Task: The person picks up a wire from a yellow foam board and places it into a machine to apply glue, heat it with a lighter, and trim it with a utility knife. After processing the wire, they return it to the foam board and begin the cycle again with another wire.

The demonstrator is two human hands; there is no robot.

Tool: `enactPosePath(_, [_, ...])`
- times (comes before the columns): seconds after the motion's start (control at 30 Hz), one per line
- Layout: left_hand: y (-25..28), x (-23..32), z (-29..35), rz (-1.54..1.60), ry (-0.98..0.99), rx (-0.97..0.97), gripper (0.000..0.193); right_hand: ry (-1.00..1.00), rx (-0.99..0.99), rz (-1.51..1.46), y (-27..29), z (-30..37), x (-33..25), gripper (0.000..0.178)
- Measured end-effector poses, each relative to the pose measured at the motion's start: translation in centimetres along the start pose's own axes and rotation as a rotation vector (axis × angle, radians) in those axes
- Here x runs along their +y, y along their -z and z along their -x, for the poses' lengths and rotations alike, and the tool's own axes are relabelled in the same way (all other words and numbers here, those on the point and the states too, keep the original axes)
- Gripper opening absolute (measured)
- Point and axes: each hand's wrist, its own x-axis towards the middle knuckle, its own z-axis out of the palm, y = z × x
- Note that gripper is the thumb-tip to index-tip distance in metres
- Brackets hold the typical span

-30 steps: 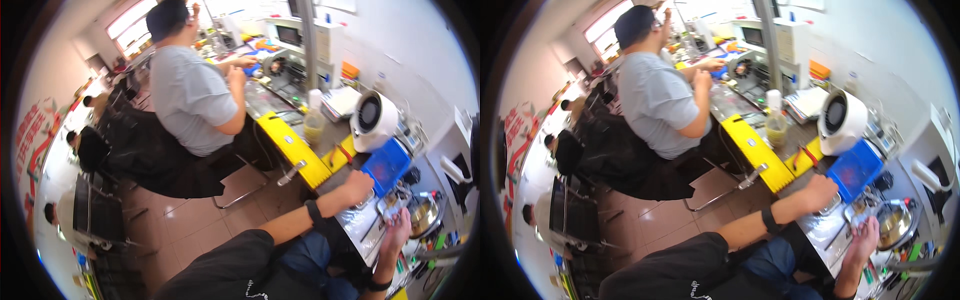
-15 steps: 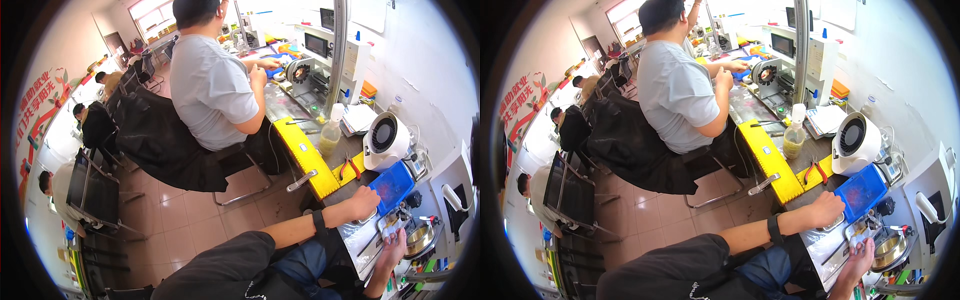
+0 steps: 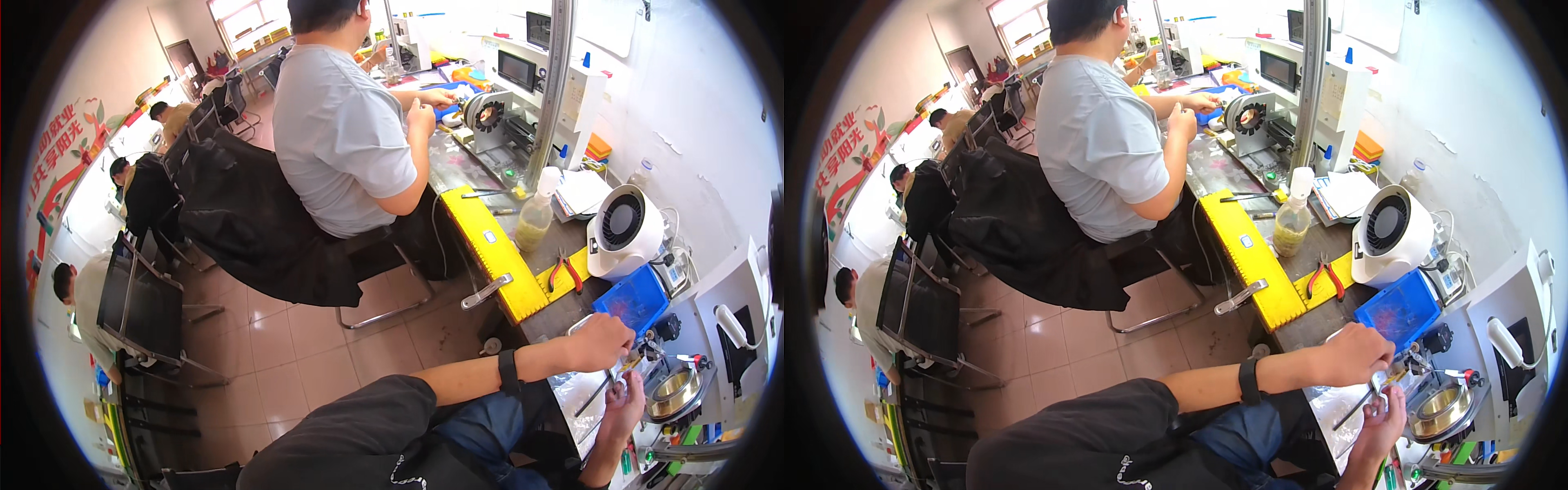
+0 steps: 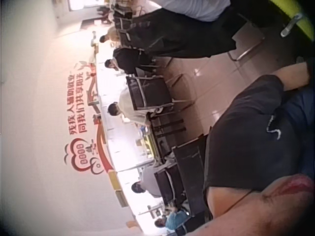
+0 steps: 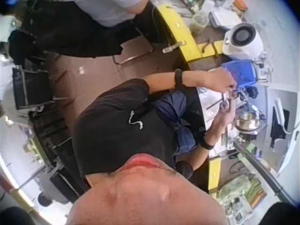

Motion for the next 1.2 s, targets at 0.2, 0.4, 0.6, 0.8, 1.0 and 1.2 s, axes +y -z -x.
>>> enactPosePath(0.2, [-1.4, 1.5, 0.8, 0.219, -0.055, 0.063, 0.013, -0.016, -0.098, 0.017, -1.8, 0.6, 0.0, 0.025])
enactPosePath(0.4, [-1.7, 1.6, 0.7, 0.332, -0.025, 0.101, 0.015, -0.004, -0.117, 0.021, -0.7, 0.3, -0.2, 0.029])
enactPosePath(0.6, [-1.8, 1.4, 0.7, 0.445, 0.038, 0.161, 0.013, -0.011, -0.092, 0.010, -1.2, 0.4, -0.1, 0.027])
enactPosePath(0.8, [-2.0, 1.2, 0.8, 0.489, 0.057, 0.144, 0.013, -0.005, -0.099, 0.011, 0.0, 0.0, 0.2, 0.024])
enactPosePath(1.0, [-1.8, 1.3, 0.7, 0.533, 0.018, 0.058, 0.015, 0.014, -0.118, 0.005, 0.2, 0.2, -0.1, 0.023])
enactPosePath(1.2, [-1.9, 1.7, 0.7, 0.560, 0.010, 0.059, 0.018, 0.062, -0.028, 0.008, -0.7, 0.6, -0.4, 0.016])
